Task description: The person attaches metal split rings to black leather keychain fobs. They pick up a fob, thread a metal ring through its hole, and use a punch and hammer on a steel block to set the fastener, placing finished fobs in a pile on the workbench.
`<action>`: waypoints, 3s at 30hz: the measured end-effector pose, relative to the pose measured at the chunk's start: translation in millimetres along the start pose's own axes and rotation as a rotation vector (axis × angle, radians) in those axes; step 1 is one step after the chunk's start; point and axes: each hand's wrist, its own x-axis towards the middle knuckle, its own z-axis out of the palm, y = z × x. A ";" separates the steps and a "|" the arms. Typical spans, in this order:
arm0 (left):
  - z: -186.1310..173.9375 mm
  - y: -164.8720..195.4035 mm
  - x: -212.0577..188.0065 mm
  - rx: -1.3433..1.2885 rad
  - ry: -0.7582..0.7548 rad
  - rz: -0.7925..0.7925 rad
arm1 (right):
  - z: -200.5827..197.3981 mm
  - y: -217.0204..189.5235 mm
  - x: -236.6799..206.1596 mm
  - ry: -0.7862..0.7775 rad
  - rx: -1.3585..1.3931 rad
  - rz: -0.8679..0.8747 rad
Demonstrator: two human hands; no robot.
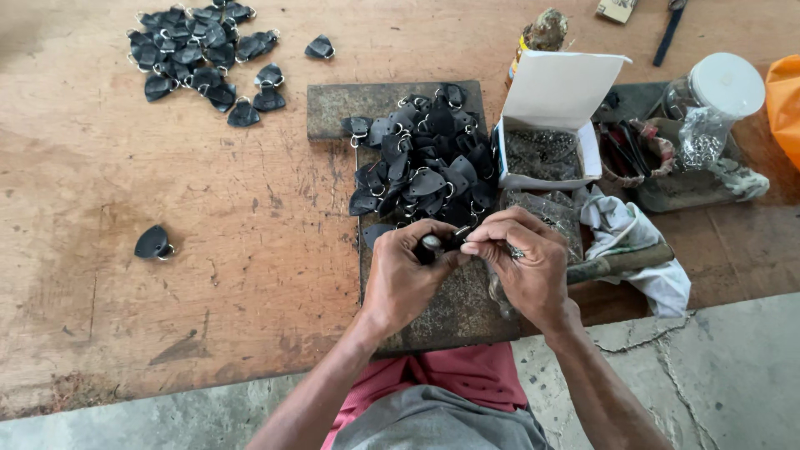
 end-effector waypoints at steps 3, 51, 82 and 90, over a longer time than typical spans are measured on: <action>-5.2 -1.2 -4.8 -0.006 -0.008 -0.054 | 8.0 -3.3 3.5 -0.022 -0.089 -0.022; 12.5 -37.6 19.6 -0.252 -0.279 -0.429 | -47.0 162.4 63.4 -0.307 -0.722 0.393; 16.1 -46.7 39.4 -0.636 -0.134 -0.565 | -63.8 140.9 82.3 -0.416 -0.618 0.526; 10.6 -37.0 39.5 -0.537 -0.120 -0.539 | -63.5 137.6 86.6 -0.486 -0.719 0.514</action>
